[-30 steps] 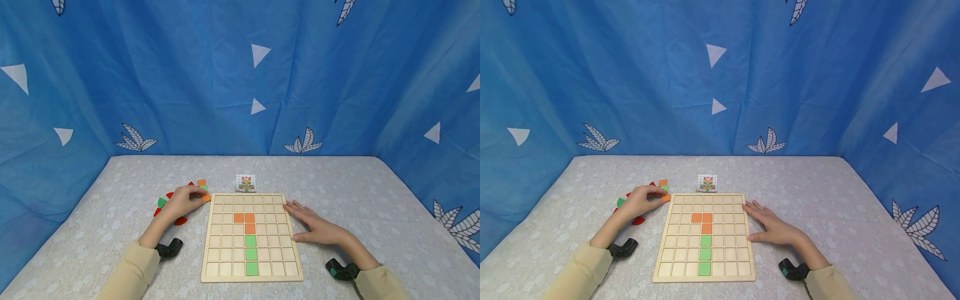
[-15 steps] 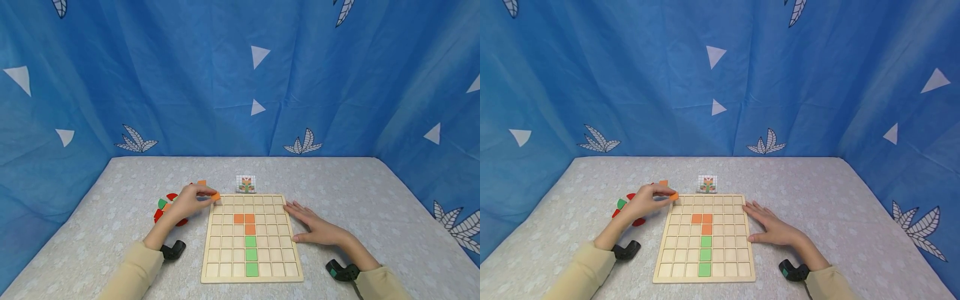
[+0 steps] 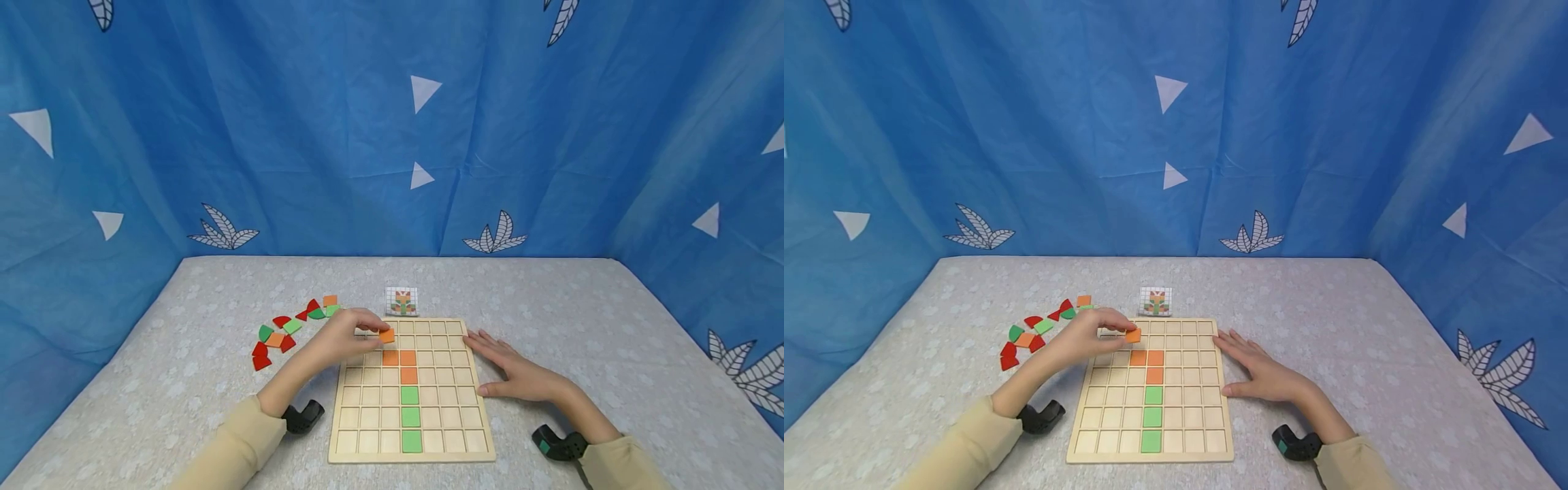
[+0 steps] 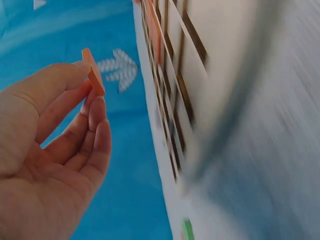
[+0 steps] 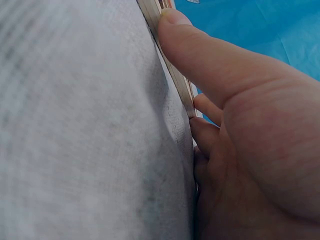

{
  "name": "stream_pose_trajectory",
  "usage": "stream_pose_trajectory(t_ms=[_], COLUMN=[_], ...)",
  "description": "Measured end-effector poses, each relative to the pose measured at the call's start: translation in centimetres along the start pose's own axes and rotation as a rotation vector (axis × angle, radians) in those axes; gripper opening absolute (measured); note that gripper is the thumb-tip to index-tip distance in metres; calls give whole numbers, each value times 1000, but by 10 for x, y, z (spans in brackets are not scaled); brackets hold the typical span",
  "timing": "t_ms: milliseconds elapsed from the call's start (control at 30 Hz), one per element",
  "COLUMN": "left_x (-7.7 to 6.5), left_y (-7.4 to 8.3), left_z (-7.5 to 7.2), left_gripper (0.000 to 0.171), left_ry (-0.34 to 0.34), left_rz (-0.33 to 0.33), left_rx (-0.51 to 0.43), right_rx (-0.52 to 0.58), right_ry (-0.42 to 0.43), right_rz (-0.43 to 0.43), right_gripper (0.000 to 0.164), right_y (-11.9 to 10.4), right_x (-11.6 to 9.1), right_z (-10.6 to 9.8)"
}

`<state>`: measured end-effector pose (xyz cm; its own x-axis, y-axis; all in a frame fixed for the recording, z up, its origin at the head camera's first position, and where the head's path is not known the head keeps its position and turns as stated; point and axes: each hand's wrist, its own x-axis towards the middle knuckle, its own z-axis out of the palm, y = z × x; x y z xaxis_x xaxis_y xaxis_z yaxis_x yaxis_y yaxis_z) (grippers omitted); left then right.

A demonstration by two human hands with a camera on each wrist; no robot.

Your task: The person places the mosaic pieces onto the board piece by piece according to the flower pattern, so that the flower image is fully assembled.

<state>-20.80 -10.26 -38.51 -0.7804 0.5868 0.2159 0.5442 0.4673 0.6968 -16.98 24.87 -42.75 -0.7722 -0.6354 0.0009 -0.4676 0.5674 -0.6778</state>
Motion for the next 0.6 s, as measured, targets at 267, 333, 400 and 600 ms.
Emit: stream_pose_trajectory(t_ms=[267, 333, 400, 600], left_x=[18, 21, 24, 27], left_y=[22, 25, 27, 26], left_z=[22, 27, 33, 47], left_gripper=[22, 22, 21, 18], left_ry=[-75, -94, -108, -118], left_rz=[103, 109, 116, 97], left_rx=[-16, -22, -17, -12], right_rx=[-16, -22, -27, -16], right_ry=[4, 4, 7, 3], right_rz=[5, 8, 7, 11], right_gripper=[83, 83, 83, 83], right_y=[0, 0, 0, 0], right_x=[0, 0, 0, 0], right_z=[0, 0, 0, 0])
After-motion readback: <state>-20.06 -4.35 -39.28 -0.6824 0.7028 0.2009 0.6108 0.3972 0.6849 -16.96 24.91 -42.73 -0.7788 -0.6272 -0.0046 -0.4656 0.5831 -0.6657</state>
